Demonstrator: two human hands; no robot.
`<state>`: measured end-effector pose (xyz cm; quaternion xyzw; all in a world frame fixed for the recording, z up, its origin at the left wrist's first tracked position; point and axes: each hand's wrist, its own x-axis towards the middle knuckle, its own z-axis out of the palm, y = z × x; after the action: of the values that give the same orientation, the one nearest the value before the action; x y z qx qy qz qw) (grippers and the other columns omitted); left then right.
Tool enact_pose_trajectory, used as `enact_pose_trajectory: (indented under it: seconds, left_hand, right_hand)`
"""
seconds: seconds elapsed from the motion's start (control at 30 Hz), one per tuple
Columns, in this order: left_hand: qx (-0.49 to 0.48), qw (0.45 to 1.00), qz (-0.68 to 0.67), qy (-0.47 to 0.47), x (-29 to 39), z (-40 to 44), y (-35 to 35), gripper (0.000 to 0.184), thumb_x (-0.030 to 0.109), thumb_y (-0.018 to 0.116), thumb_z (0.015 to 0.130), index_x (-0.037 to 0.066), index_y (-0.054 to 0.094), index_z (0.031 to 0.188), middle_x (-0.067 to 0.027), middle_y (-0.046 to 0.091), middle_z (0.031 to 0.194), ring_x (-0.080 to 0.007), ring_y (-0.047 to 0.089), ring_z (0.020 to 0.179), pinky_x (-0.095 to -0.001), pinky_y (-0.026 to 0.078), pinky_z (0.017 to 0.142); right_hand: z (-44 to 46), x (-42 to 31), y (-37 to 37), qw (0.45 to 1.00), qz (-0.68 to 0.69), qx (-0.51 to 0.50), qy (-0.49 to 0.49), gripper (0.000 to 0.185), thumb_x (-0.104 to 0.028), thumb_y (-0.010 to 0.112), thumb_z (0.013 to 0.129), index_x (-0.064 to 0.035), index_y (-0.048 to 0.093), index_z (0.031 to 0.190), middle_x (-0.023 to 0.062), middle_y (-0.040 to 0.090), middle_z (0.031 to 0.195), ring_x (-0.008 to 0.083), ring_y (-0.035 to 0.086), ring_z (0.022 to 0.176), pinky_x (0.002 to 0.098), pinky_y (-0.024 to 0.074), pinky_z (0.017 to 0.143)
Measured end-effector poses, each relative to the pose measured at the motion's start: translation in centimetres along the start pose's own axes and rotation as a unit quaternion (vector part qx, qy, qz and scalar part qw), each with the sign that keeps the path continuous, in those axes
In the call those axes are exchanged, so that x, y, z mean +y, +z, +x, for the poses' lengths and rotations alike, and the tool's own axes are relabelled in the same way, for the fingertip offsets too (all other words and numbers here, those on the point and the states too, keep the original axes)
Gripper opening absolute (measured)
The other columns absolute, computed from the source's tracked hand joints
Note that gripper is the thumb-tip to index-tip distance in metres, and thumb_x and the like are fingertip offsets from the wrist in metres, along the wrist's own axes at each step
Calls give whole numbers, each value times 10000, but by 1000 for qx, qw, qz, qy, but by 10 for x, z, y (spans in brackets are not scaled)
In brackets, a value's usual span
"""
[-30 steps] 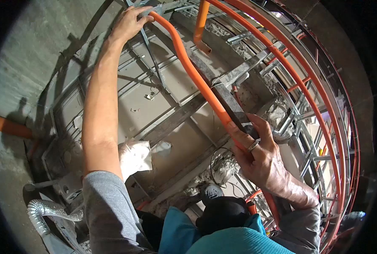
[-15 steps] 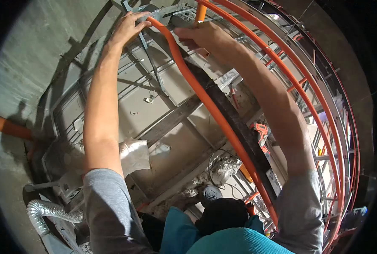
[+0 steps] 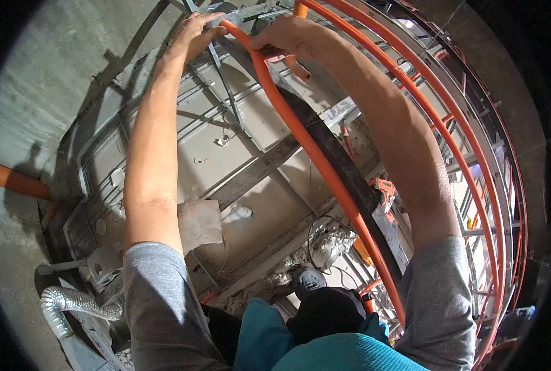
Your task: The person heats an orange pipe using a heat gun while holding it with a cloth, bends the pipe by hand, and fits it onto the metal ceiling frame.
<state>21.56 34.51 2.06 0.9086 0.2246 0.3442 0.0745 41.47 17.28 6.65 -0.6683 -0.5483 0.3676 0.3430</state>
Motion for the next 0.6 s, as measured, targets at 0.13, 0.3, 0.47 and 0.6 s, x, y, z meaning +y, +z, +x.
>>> enact_pose_trajectory:
  seconds: [0.13, 0.3, 0.47, 0.6]
  left_hand:
    - [1, 1000, 18, -2, -2, 1, 0, 771, 749, 654, 851, 239, 634, 1429, -197, 563, 1446, -369, 522, 1371, -477, 424, 1142]
    - [3, 1000, -1, 12, 1, -1, -2, 777, 741, 652, 863, 212, 632, 1432, -229, 558, 1447, -387, 504, 1383, -486, 406, 1155]
    - [7, 1000, -22, 5, 4, -2, -3, 733, 694, 679, 877, 216, 634, 1431, -220, 559, 1446, -378, 503, 1387, -474, 405, 1156]
    - [6, 999, -45, 22, 0, -1, -2, 711, 679, 677, 889, 217, 638, 1428, -194, 554, 1470, -357, 480, 1411, -456, 382, 1176]
  right_hand:
    - [-7, -14, 2, 995, -95, 17, 17, 192, -246, 768, 853, -56, 778, 877, 41, 734, 763, 97, 697, 646, 254, 599, 608]
    - [-12, -18, 4, 998, -44, 7, 35, 191, -135, 805, 867, 23, 775, 969, 108, 762, 918, 158, 735, 775, 259, 616, 744]
    - [2, -10, 2, 1000, -9, -21, 8, 166, -230, 762, 864, -65, 752, 858, 32, 699, 729, 104, 653, 581, 227, 595, 597]
    - [-7, -25, 12, 994, -101, 27, 3, 184, -199, 764, 851, -33, 773, 930, 63, 721, 779, 136, 702, 623, 247, 616, 585]
